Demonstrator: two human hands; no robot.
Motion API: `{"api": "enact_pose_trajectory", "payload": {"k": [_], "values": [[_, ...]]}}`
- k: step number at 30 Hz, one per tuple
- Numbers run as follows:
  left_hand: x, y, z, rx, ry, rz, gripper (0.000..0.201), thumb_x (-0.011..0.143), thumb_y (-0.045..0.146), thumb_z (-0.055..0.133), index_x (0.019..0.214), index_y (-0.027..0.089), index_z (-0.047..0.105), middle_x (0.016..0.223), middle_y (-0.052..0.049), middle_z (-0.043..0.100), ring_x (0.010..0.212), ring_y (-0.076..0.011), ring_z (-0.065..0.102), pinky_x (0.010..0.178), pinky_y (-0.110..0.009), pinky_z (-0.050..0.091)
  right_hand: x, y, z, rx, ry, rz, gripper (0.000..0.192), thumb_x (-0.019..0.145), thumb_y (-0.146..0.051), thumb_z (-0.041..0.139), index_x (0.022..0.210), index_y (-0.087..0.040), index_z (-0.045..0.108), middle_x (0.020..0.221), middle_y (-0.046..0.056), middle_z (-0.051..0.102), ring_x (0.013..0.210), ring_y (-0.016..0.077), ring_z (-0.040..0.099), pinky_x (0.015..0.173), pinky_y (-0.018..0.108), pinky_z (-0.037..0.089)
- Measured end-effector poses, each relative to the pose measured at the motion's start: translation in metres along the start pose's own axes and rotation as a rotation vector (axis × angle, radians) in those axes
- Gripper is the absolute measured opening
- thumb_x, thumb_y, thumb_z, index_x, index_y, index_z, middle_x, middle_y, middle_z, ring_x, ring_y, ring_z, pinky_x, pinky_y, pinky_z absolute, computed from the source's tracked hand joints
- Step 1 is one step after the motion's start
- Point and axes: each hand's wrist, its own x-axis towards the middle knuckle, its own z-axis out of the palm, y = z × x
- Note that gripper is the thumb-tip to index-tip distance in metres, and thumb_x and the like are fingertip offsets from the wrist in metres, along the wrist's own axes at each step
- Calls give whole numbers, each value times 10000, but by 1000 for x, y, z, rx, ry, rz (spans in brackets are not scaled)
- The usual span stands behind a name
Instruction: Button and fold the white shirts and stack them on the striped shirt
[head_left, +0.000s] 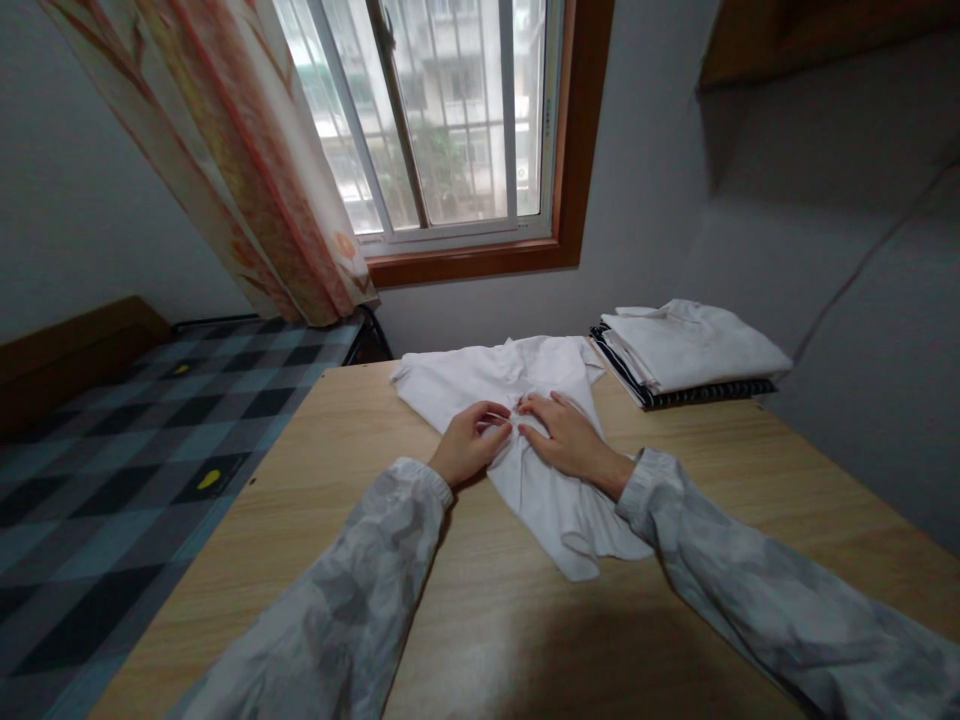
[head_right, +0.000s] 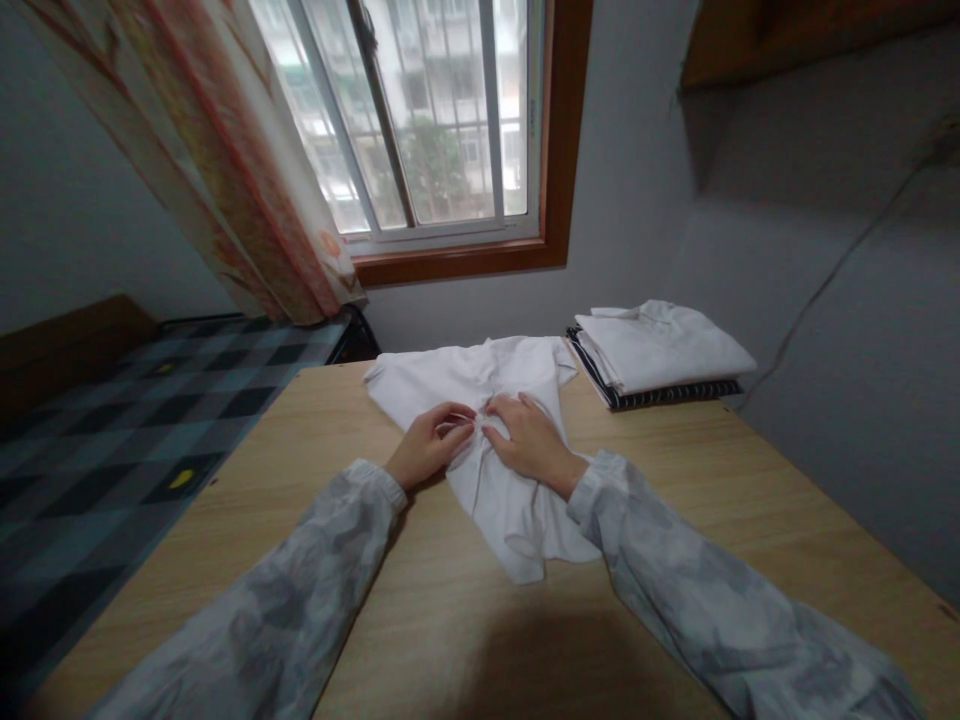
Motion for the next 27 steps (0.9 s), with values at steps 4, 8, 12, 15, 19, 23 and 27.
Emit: {"api": "enact_pose_trajectory", "payload": {"k": [4,8,12,15,19,23,27], "values": [[-5,9,-11,319,-118,162,478,848,472,812,1237,218,698,1279,-112,762,1215,-311,702,1230,-566,395,0,10,-16,-45,-121,-97,475,958,-338,690,1405,-193,618,1464,149,671,1356,313,618,1252,531,352],[-7,10,-17,501,-244,216,668,860,541,819,1418,251,593,1472,-125,675,1366,-349,624,1302,-659,208,0,6,-42,-121,-146,-117,562,885,-325,760,1410,-177,624,1383,164,707,1262,324,662,1098,444,491],[-3,-2,-16,558,-168,194,545,973,544,709,1411,240,598,1490,-136,661,1378,-330,615,1295,-628,231,1,-5,-62,-281,-176,-45,289,827,-311,820,1088,-221,733,1004,83,775,899,272,709,828,352,497],[-1,-9,-17,615,-51,187,446,1019,486,665,1375,222,616,1478,-141,660,1369,-323,607,1272,-594,275,-1,-3,-63,-274,-224,41,180,826,-335,844,944,-254,735,793,19,735,683,212,650,673,318,411],[-1,-7,-19,701,128,228,338,970,431,733,1211,202,668,1312,-140,688,1222,-319,631,1109,-494,438,-5,8,-55,-178,-133,134,366,766,-466,918,997,-249,735,827,27,732,665,202,630,636,314,380],[-5,3,-20,743,97,324,236,949,433,740,890,214,675,992,-91,675,953,-268,623,900,-404,462,-6,16,-49,-125,-118,180,411,777,-475,902,1041,-226,710,897,41,735,725,202,635,658,300,385],[-8,8,-21,749,-41,384,314,930,478,733,773,220,646,822,-61,641,804,-234,580,794,-384,425,-2,21,-46,-43,-203,247,309,817,-456,856,913,-215,689,771,2,695,652,173,571,606,288,330]]}}
